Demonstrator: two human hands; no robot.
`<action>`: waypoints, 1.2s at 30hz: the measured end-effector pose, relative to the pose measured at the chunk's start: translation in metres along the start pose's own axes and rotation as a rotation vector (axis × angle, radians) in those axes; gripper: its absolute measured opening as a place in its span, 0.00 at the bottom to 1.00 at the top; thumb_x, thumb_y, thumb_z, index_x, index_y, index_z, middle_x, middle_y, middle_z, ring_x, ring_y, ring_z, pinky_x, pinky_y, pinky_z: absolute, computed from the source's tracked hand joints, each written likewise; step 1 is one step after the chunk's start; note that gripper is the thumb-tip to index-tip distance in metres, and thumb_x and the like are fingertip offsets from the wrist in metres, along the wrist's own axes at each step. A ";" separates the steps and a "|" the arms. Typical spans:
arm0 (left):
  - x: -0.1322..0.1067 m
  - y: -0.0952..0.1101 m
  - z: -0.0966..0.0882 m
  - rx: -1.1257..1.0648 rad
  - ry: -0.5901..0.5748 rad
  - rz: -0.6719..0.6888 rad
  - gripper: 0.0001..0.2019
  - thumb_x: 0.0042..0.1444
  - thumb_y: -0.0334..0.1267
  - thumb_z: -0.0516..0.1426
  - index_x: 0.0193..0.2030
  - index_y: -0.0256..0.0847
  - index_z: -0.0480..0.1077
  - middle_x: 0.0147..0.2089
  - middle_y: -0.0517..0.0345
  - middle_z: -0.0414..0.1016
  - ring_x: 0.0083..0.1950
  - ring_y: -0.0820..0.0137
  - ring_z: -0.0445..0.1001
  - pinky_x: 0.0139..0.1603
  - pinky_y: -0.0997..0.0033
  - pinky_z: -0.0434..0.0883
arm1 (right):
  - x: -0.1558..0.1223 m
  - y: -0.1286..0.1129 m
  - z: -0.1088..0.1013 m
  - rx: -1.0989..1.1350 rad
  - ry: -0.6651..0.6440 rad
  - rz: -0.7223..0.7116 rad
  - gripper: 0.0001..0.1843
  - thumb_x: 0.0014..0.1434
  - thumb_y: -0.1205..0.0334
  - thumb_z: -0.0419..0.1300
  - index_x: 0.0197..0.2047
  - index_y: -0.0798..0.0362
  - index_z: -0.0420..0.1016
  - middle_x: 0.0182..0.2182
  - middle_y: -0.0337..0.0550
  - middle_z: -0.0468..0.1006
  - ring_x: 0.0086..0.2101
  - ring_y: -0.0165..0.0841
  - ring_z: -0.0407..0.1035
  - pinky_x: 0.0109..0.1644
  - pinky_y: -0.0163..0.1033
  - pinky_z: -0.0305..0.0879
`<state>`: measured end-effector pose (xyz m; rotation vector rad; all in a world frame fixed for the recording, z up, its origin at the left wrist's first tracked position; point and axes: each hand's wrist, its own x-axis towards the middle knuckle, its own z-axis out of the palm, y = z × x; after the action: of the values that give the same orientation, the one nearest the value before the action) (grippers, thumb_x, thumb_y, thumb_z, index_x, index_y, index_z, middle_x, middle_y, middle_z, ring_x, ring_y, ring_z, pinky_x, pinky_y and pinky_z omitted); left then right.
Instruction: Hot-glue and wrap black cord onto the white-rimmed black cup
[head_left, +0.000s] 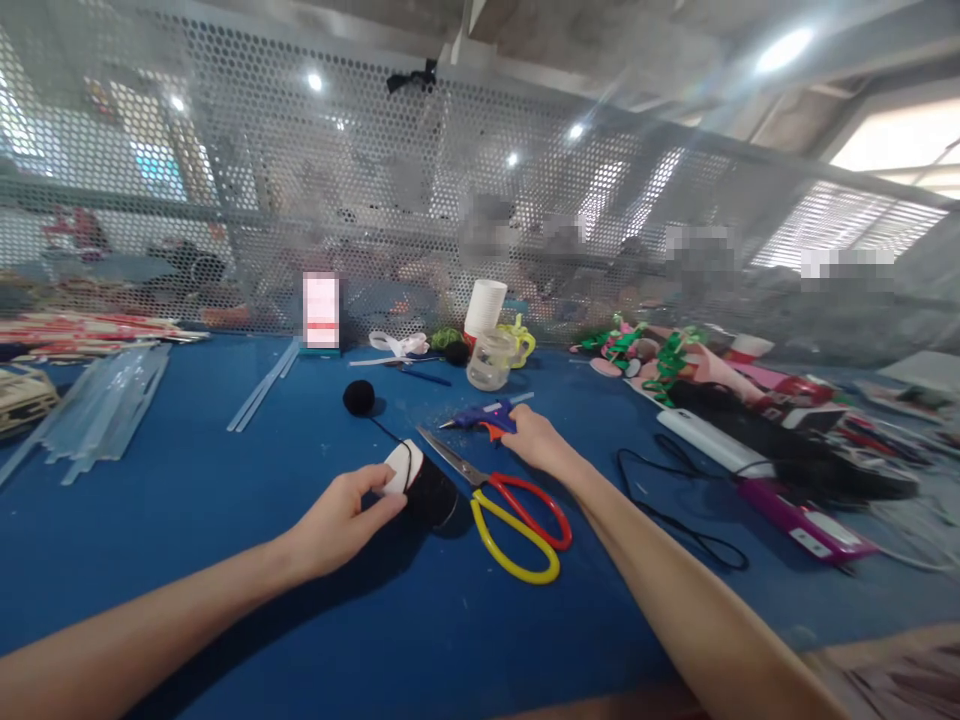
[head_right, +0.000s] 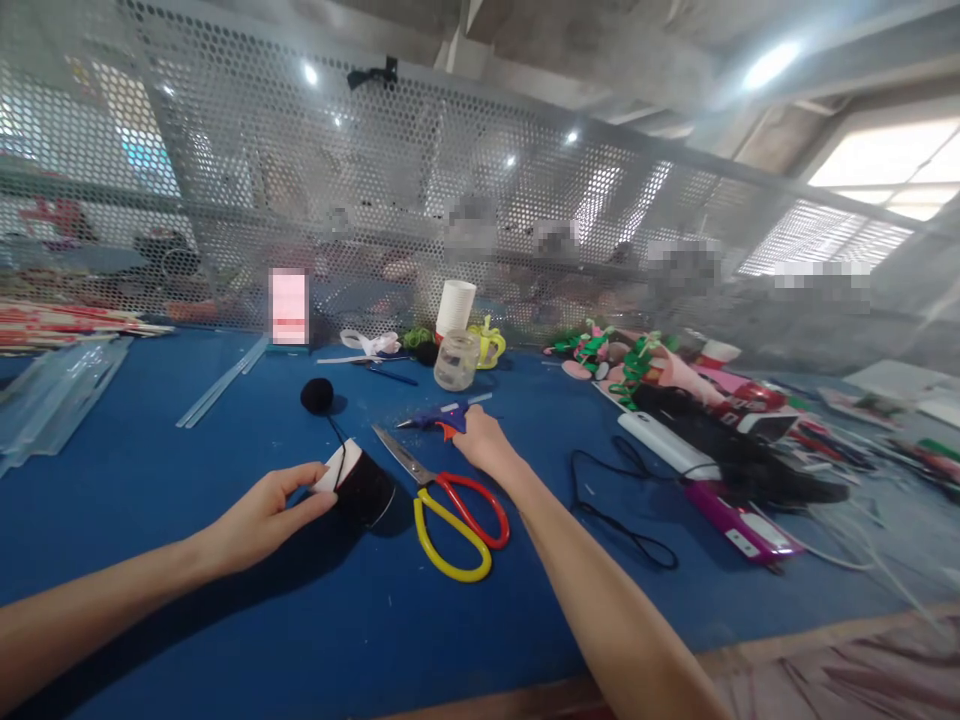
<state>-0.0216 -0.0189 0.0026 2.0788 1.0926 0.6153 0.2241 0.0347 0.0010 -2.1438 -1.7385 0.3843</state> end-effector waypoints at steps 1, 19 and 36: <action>0.000 0.000 0.000 -0.007 0.004 -0.001 0.11 0.52 0.40 0.46 0.28 0.34 0.63 0.26 0.62 0.60 0.30 0.72 0.59 0.32 0.74 0.59 | -0.002 -0.001 -0.002 0.060 0.020 -0.011 0.14 0.46 0.72 0.56 0.39 0.61 0.64 0.35 0.52 0.72 0.37 0.38 0.68 0.38 0.38 0.61; 0.005 -0.005 -0.002 -0.199 0.022 -0.102 0.12 0.52 0.44 0.47 0.28 0.36 0.61 0.25 0.63 0.58 0.28 0.73 0.57 0.28 0.76 0.59 | -0.081 -0.023 -0.023 0.571 -0.316 -0.242 0.14 0.51 0.54 0.52 0.23 0.55 0.65 0.12 0.32 0.62 0.13 0.22 0.58 0.15 0.28 0.57; 0.004 -0.006 -0.001 -0.171 0.042 -0.082 0.12 0.51 0.43 0.48 0.27 0.36 0.63 0.25 0.62 0.61 0.28 0.73 0.59 0.29 0.76 0.60 | -0.097 -0.032 -0.018 0.190 -0.029 -0.516 0.08 0.49 0.61 0.51 0.26 0.51 0.70 0.18 0.40 0.70 0.20 0.32 0.65 0.23 0.36 0.61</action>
<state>-0.0234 -0.0130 -0.0007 1.8735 1.1028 0.6895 0.1831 -0.0556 0.0299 -1.4943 -2.0885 0.4160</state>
